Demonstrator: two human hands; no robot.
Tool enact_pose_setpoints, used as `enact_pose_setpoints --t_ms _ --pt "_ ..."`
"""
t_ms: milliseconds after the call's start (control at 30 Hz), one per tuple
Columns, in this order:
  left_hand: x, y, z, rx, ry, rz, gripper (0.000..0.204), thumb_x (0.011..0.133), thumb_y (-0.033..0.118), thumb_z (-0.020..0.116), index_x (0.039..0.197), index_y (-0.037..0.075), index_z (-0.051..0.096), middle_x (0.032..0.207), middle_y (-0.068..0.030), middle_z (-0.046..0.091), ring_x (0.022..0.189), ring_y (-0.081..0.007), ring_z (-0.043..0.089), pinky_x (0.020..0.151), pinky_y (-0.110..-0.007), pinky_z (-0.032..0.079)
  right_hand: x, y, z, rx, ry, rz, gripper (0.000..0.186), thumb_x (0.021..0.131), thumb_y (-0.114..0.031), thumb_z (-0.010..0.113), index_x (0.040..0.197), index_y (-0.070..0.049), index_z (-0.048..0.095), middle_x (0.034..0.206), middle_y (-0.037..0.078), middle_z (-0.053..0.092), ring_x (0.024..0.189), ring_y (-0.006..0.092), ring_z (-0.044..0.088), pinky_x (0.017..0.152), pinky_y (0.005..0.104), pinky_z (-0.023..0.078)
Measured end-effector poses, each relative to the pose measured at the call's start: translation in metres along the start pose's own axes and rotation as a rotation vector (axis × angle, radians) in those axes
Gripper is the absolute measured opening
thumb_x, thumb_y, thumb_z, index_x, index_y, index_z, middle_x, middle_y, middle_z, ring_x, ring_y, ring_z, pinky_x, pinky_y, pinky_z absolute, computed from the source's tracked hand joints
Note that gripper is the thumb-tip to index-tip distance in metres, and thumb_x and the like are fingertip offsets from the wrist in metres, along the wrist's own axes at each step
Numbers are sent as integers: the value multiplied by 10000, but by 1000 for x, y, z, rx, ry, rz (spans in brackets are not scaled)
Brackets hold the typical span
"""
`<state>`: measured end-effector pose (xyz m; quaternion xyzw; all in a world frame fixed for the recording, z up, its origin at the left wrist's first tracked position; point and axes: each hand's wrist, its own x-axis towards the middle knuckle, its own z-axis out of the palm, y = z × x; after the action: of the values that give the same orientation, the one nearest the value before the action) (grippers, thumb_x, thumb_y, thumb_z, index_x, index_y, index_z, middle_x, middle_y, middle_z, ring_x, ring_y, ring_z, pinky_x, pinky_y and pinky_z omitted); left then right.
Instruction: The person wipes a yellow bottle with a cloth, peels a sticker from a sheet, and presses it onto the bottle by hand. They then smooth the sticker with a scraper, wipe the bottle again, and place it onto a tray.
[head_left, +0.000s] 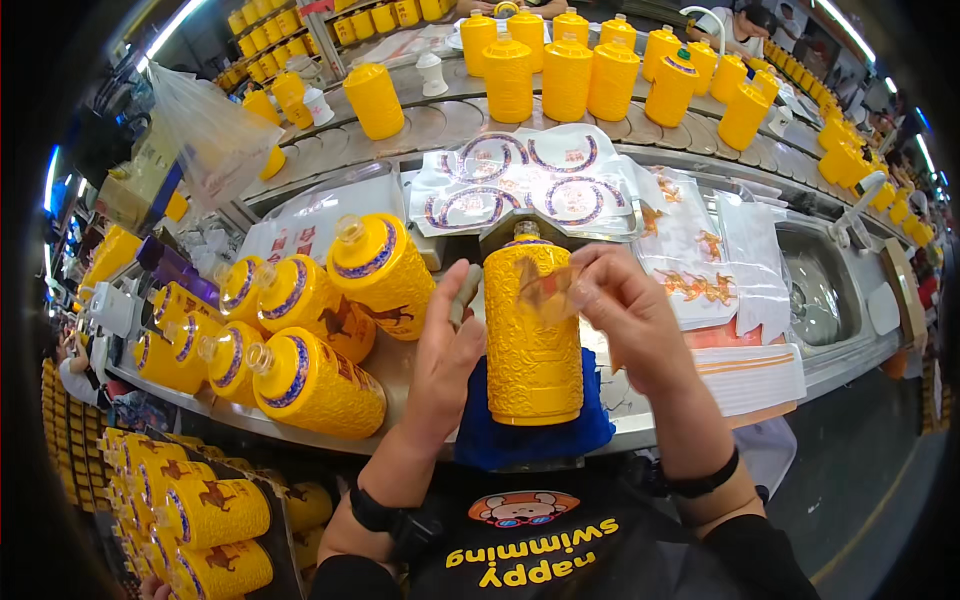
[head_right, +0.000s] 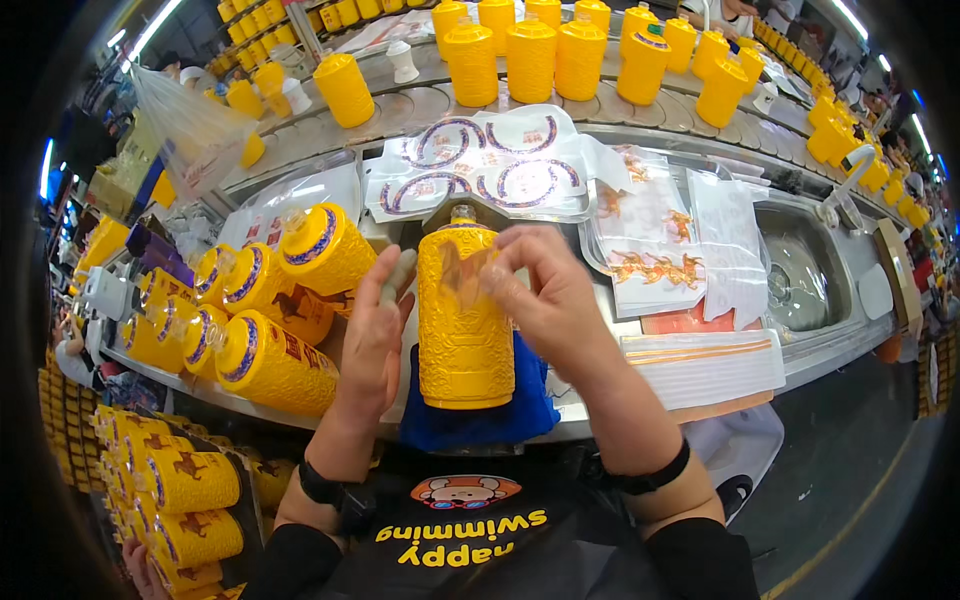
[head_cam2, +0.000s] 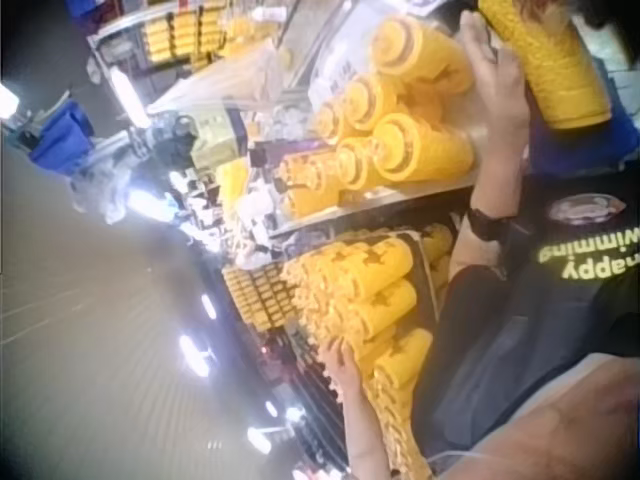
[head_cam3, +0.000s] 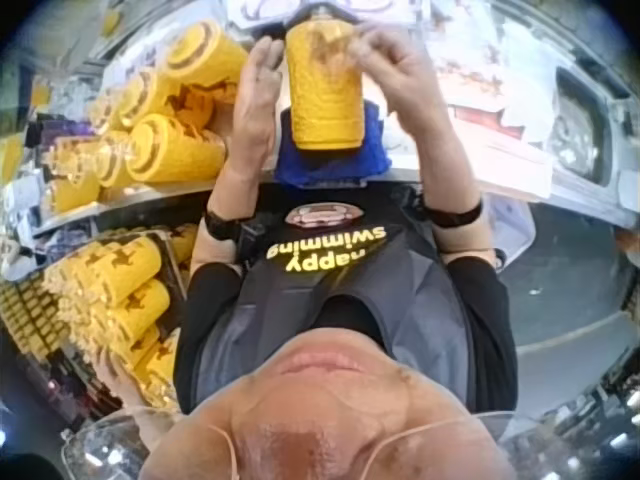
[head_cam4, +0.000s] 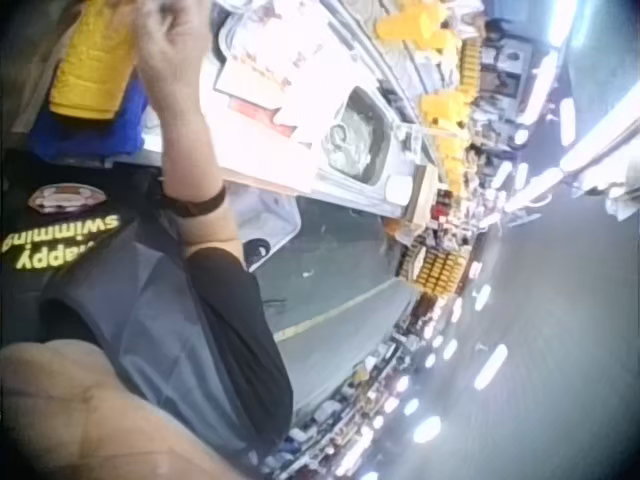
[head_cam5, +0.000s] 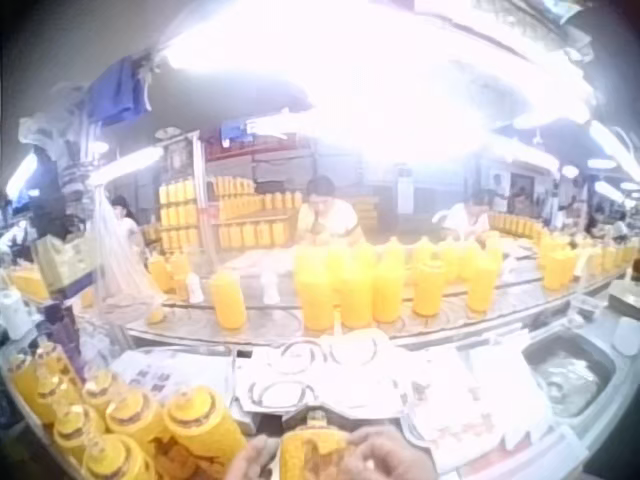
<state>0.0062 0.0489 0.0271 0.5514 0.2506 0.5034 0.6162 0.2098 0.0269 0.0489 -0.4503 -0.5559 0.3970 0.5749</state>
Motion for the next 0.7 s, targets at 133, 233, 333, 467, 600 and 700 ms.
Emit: enact_pose_setpoints --t_ms 133,233,333,467,600,700 --pt "19 -2 8 -98 83 -142 745 929 303 617 1452 -31 205 1402 -192 365 1305 -244 385 1082 -341 321 -12 2 12 -248 30 -45 114 868 -139 649 852 -43 588 1106 80 474 828 99 476 607 212 399" --pt "23 -8 7 0 43 -132 768 895 264 661 1443 -32 211 1373 -190 383 1273 -243 416 1052 -337 365 -14 2 12 -291 28 -52 113 863 -131 654 849 -41 587 1113 76 461 801 80 462 589 199 381" --pt "21 -17 3 19 22 -142 785 876 245 670 1445 -27 203 1372 -191 385 1258 -245 431 1051 -344 368 -18 4 12 -277 26 -40 112 857 -124 658 844 -40 585 1125 75 455 790 65 463 576 185 383" --pt "21 -16 4 -15 -20 -142 793 876 196 655 1458 -13 159 1391 -188 345 1292 -254 389 1076 -353 338 -23 6 8 -211 12 24 108 850 -119 659 842 -46 581 1150 82 445 767 43 461 558 169 397" --pt "21 -15 6 -150 2 -173 790 881 185 645 1459 -9 142 1398 -184 327 1300 -252 374 1084 -357 327 -22 7 1 -106 -33 104 115 853 -126 664 845 -54 574 1141 79 443 788 46 473 605 172 393" --pt "23 -15 7 -121 -11 -161 785 889 194 636 1459 -5 135 1397 -183 327 1292 -248 382 1083 -358 328 -16 18 -4 9 -9 149 137 867 -146 672 843 -60 568 1126 73 436 769 40 461 627 171 381"
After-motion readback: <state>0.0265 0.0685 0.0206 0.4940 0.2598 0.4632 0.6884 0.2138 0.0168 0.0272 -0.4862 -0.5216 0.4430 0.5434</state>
